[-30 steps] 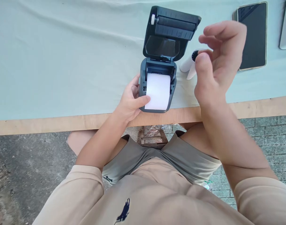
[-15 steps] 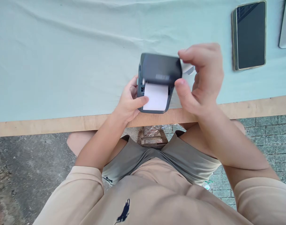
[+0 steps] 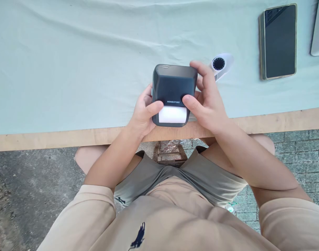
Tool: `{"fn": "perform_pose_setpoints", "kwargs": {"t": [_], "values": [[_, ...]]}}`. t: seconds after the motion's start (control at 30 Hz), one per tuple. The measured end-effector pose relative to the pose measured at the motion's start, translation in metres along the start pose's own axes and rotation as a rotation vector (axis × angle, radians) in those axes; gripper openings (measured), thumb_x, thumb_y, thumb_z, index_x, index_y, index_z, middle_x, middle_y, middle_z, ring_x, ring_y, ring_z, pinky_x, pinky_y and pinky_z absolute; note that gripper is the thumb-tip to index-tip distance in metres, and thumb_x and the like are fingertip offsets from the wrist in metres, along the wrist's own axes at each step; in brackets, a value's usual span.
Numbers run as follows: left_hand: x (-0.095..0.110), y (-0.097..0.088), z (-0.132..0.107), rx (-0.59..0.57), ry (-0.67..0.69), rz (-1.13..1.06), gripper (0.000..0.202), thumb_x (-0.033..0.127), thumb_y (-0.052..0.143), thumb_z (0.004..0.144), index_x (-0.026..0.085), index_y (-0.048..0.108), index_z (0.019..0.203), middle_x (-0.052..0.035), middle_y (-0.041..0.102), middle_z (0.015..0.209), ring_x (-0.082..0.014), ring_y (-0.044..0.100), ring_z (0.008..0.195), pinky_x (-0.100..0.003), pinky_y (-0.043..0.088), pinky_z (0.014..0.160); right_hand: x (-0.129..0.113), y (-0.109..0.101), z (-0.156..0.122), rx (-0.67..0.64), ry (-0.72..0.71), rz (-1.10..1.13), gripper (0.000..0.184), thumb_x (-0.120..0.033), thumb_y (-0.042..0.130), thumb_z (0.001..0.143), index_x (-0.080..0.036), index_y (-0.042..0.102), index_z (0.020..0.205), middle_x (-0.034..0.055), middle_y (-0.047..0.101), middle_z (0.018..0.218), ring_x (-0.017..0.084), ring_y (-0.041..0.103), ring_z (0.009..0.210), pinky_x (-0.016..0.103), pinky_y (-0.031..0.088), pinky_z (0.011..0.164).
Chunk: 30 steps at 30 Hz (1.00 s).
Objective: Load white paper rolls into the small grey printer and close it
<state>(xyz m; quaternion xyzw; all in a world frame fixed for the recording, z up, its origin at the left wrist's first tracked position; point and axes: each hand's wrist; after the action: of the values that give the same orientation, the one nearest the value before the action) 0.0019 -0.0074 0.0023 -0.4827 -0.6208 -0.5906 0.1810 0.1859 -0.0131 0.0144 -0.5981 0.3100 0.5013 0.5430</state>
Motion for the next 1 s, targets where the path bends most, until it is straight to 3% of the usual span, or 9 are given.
{"fn": "perform_pose_setpoints", "kwargs": {"t": [0.13, 0.63, 0.83, 1.0], "values": [[0.001, 0.004, 0.0, 0.02, -0.01, -0.005, 0.055, 0.056, 0.079, 0.067, 0.023, 0.063, 0.108, -0.0068, 0.071, 0.118, -0.0336, 0.056, 0.132, -0.04, 0.059, 0.102, 0.003, 0.0, 0.002, -0.069, -0.007, 0.05, 0.064, -0.058, 0.049, 0.093, -0.032, 0.021, 0.144, 0.0031, 0.062, 0.109, 0.014, 0.062, 0.086, 0.028, 0.054, 0.067], [0.0, 0.003, -0.001, -0.03, 0.003, -0.029, 0.038, 0.047, 0.071, 0.08, 0.022, 0.066, 0.108, -0.0033, 0.067, 0.13, -0.0295, 0.055, 0.135, -0.035, 0.059, 0.102, 0.008, -0.001, 0.003, -0.043, -0.014, 0.076, 0.067, -0.059, 0.055, 0.09, -0.033, 0.026, 0.144, 0.0015, 0.065, 0.111, 0.014, 0.066, 0.091, 0.027, 0.057, 0.07], [-0.005, 0.001, 0.005, -0.041, 0.039, -0.057, 0.04, 0.044, 0.078, 0.074, 0.022, 0.067, 0.105, -0.0025, 0.073, 0.119, -0.0285, 0.052, 0.138, -0.037, 0.056, 0.106, -0.002, 0.006, 0.0, -0.037, 0.053, 0.084, 0.086, -0.063, 0.06, 0.085, -0.035, 0.011, 0.149, 0.0065, 0.055, 0.128, 0.019, 0.064, 0.103, 0.035, 0.06, 0.083], [-0.007, -0.002, 0.005, -0.037, 0.059, -0.074, 0.039, 0.042, 0.077, 0.076, 0.022, 0.065, 0.107, -0.0019, 0.075, 0.111, -0.0273, 0.044, 0.144, -0.038, 0.054, 0.109, -0.004, 0.013, 0.0, -0.013, -0.009, 0.064, 0.097, -0.061, 0.069, 0.078, -0.035, 0.007, 0.149, 0.0097, 0.037, 0.149, 0.025, 0.055, 0.124, 0.045, 0.054, 0.103]]}}
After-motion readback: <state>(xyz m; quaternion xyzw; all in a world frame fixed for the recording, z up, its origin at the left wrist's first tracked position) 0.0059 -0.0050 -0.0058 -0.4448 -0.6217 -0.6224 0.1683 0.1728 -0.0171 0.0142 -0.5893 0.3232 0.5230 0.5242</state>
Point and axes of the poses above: each hand's wrist, its own z-axis towards the middle knuckle, its own y-axis out of the palm, x = y × z
